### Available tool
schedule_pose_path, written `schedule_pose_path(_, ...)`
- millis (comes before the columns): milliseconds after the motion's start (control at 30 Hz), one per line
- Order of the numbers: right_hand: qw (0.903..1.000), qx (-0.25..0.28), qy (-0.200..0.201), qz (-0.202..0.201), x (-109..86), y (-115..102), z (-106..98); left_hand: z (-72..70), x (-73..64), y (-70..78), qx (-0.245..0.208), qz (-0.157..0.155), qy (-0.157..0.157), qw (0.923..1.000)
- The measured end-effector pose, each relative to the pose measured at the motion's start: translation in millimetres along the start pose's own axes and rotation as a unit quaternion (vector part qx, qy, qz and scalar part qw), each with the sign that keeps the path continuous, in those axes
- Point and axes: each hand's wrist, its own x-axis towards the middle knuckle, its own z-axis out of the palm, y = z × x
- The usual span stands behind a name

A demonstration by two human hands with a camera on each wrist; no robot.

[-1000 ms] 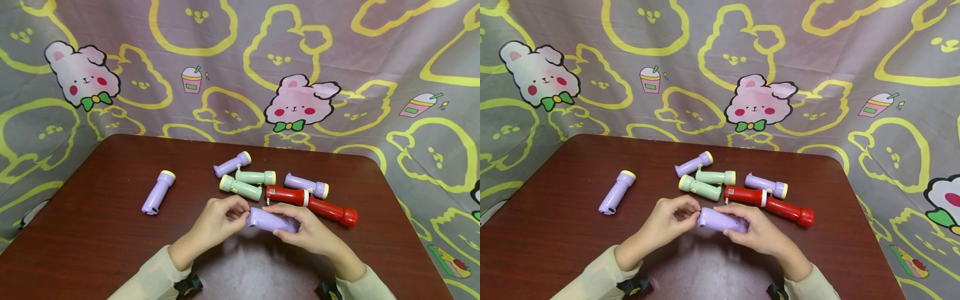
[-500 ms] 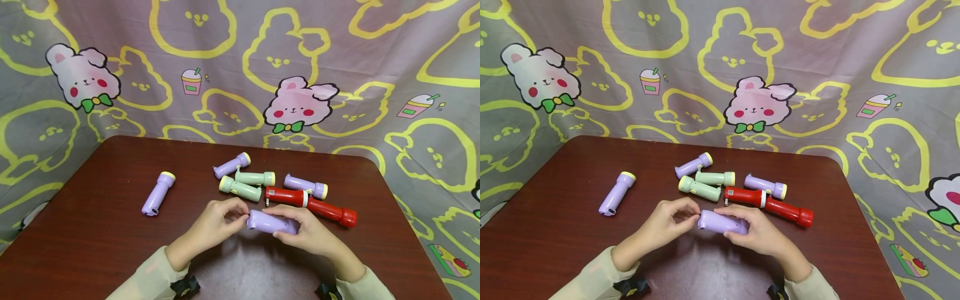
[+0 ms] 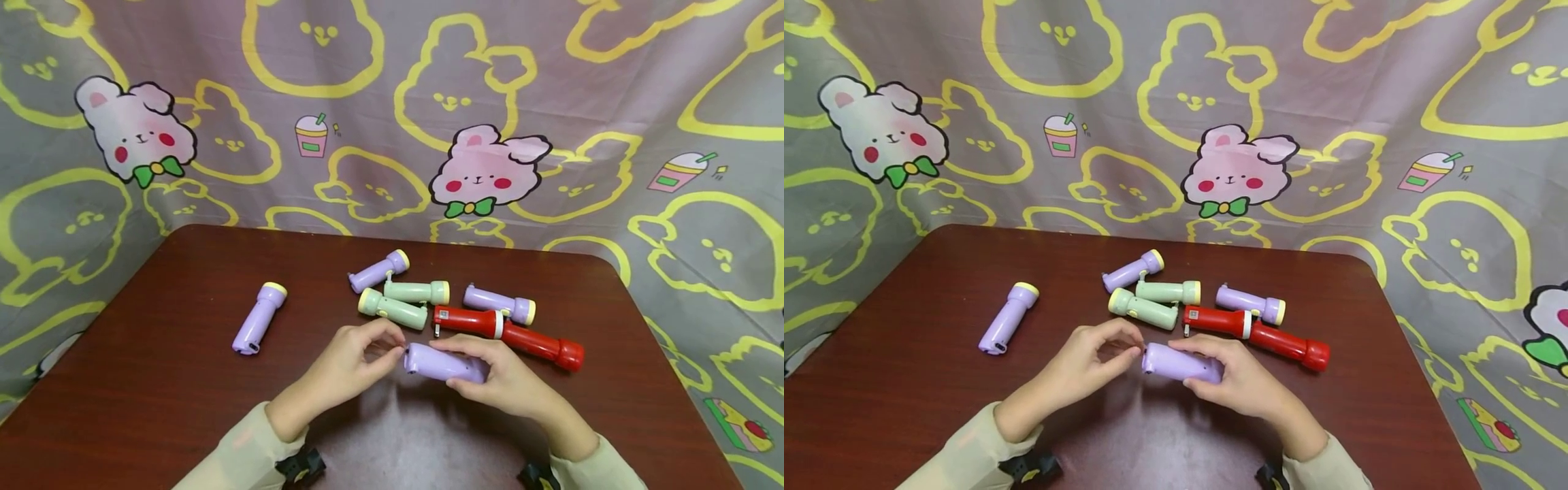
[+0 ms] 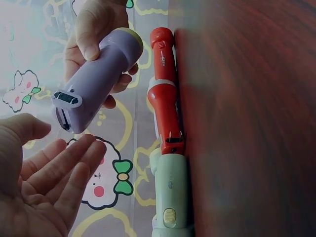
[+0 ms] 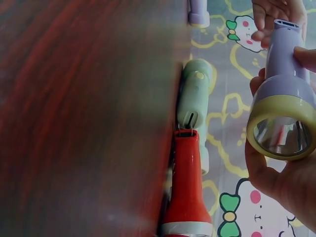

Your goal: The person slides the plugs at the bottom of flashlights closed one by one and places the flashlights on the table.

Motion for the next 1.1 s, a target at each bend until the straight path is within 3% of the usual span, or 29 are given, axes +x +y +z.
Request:
schedule_pose_path(133,0.9999,-0.009,-0.005,-0.001,1.5,0.4,0.3,-1.9,0.3,3.5,0.015,-0.012,-0.023,0.9995)
schedule_pose_path(267,0.9997,-0.012,-0.021,0.003,4.0,-0.9,0.3,-2.0,1.4,6.5,0.058,0.0,-0.044,0.9973)
schedule_pose_path(567,0.9994,-0.011,-0.03,0.01,6.6,-1.6,3.1,0.3,3.4,7.8,0.106,0.038,-0.051,0.9924)
schedule_pose_path(767,0.9989,-0.022,-0.033,0.025,4.6,-2.5,4.0,5.2,4.1,6.8,0.122,0.036,-0.066,0.9896)
schedule_pose_path(1100,0.9976,-0.042,-0.054,0.008,6.0,-5.8,7.3,5.6,1.5,8.1,0.193,0.022,-0.107,0.9751)
